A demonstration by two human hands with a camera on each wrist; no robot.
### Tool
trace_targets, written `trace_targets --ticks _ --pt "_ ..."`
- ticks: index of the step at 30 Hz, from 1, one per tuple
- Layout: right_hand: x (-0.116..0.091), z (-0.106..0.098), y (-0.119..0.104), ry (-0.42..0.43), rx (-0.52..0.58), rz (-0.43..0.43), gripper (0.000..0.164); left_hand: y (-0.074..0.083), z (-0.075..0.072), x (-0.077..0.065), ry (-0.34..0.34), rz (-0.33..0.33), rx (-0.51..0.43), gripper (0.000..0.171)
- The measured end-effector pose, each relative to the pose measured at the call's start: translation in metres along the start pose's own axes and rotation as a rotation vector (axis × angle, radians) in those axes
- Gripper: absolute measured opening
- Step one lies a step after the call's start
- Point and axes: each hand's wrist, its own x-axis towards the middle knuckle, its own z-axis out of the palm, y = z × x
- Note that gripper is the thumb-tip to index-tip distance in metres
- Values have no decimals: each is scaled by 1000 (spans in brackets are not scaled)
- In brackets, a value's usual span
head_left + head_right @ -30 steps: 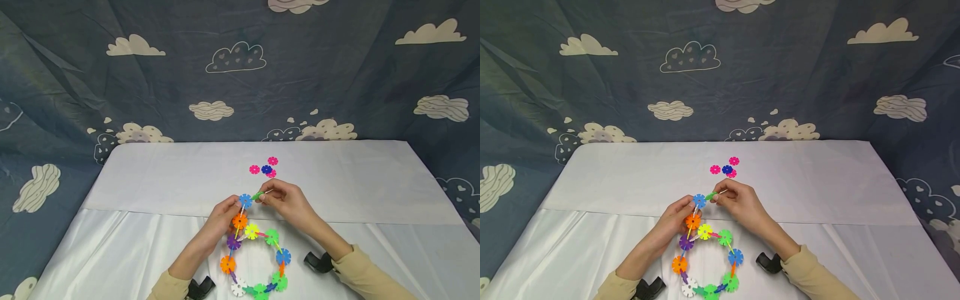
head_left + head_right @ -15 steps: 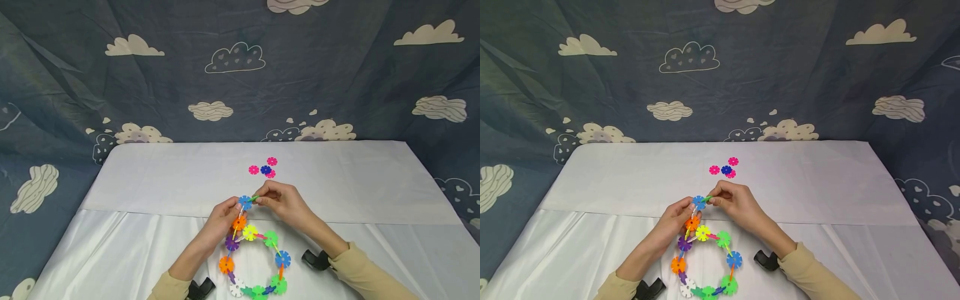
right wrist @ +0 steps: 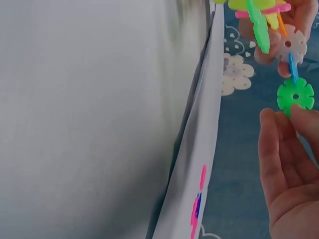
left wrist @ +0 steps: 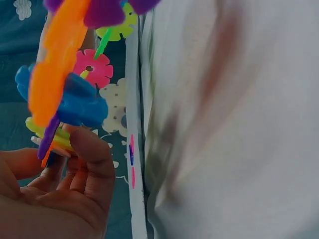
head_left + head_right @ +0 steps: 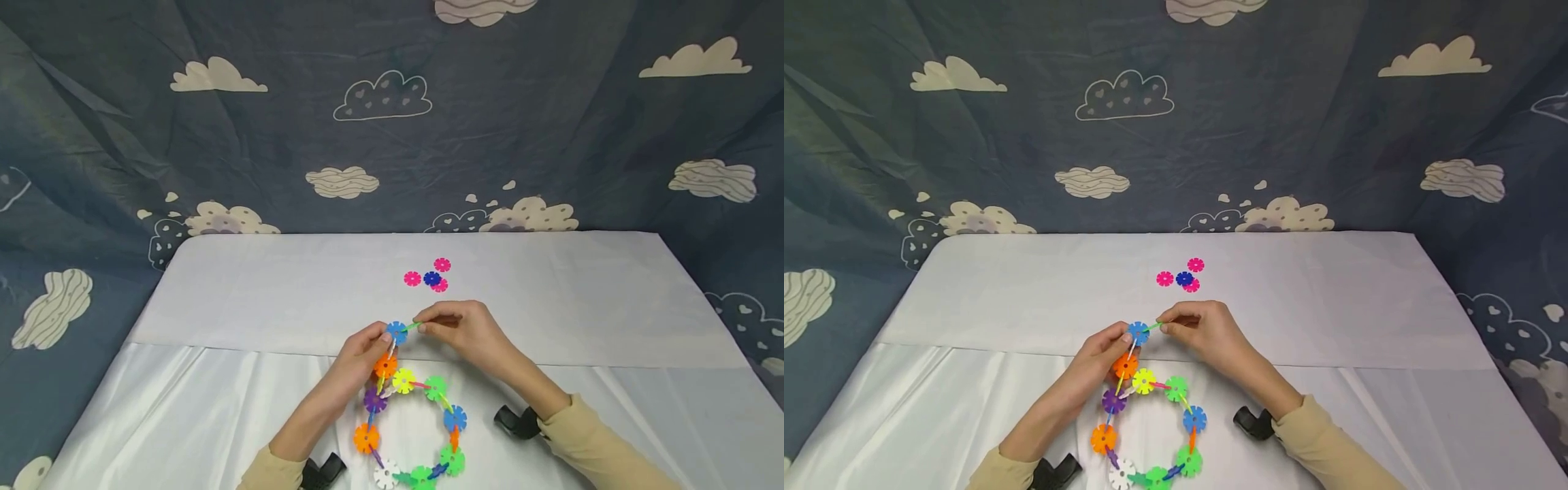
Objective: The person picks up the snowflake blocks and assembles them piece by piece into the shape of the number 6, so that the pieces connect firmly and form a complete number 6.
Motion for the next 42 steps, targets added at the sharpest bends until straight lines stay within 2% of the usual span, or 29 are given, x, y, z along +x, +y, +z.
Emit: trace_targets --ticks 5,11,14,18,25,29,36,42 --pt "3 -8 6 -17 -86 17 19 2 -1 0 13 5 47 28" --pt "13 -23 19 -9 -72 75 23 0 -2 1 4 2 34 23" --pt "22 -32 26 13 -87 106 22 0 -2 1 4 1 24 24" --pt "36 -44 39 46 -181 128 20 -2 -1 3 6 -1 6 23" --pt "64 -59 61 40 -280 185 23 -4 -1 4 14 -6 -14 20" --pt "81 -64 72 -4 -300 173 27 -4 -2 4 19 -14 -9 19" --pt "104 -72 81 -173 -338 133 41 -4 -4 6 25 -14 3 21" --pt "110 -74 81 -206 -350 156 34 -5 -4 6 25 -24 3 19"
